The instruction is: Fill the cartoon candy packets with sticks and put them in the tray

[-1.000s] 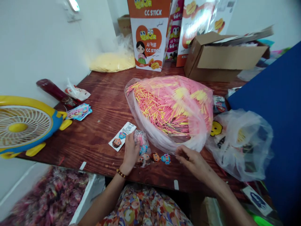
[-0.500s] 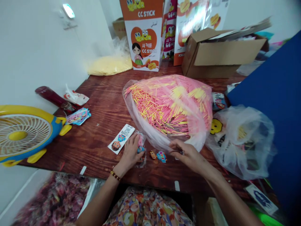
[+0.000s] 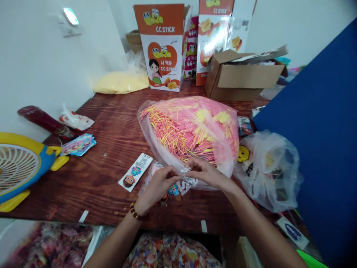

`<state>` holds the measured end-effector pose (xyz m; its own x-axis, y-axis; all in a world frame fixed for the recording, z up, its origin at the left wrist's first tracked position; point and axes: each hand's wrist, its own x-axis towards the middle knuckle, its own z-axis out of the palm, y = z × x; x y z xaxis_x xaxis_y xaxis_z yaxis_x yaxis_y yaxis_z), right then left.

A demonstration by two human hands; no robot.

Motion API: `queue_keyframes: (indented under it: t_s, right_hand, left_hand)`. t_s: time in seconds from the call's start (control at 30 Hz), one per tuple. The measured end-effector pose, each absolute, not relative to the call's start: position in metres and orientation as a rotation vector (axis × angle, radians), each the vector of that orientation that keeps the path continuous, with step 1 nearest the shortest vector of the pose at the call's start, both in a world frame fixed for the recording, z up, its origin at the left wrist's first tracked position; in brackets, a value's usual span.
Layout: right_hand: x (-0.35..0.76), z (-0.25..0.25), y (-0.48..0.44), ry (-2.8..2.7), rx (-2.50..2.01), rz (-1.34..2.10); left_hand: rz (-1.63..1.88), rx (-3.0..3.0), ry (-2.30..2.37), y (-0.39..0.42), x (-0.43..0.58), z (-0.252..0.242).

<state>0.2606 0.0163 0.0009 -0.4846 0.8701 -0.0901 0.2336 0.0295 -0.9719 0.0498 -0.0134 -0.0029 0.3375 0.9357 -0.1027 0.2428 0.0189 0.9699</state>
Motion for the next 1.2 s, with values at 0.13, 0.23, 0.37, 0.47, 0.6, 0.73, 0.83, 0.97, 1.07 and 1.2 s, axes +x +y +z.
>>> queue_keyframes:
  t_s: [0.13,0.23,0.37,0.47,0.6,0.73,0.83,0.97,1.07,1.2]
  right_hand:
    - [0.260,-0.002,0.013,-1.805,-1.186,1.465]
    - [0.258,-0.002,0.014,-1.839,-1.216,1.400]
    - [0.257,-0.003,0.017,-1.937,-1.210,1.393]
    - [0.255,-0.001,0.016,-1.998,-1.163,1.365]
    - [0.262,-0.002,0.023,-2.058,-1.112,1.328]
    - [0.296,-0.016,0.062,-2.258,-1.585,0.703]
    - [0.322,-0.031,0.094,-2.506,-1.830,0.132]
    - [0.332,-0.047,0.115,-2.736,-1.748,-0.160]
    - [0.329,-0.055,0.119,-2.758,-1.690,-0.231]
    - [0.331,-0.067,0.123,-2.776,-1.602,-0.275]
  left_hand:
    - [0.744,1.387,1.124,-0.016,0.051,-0.012]
    - [0.740,1.362,1.172,-0.016,0.052,-0.014]
    - [0.721,1.402,1.207,-0.017,0.050,-0.017]
    - [0.709,1.458,1.205,-0.019,0.047,-0.020]
    - [0.743,1.411,1.221,-0.023,0.042,-0.024]
    - [0.765,1.376,1.256,-0.026,0.034,-0.028]
    - [0.751,1.348,1.297,-0.030,0.031,-0.032]
    - [0.726,1.349,1.312,-0.035,0.034,-0.035]
    - [0.717,1.365,1.307,-0.036,0.037,-0.035]
    - [0.698,1.350,1.308,-0.035,0.039,-0.035]
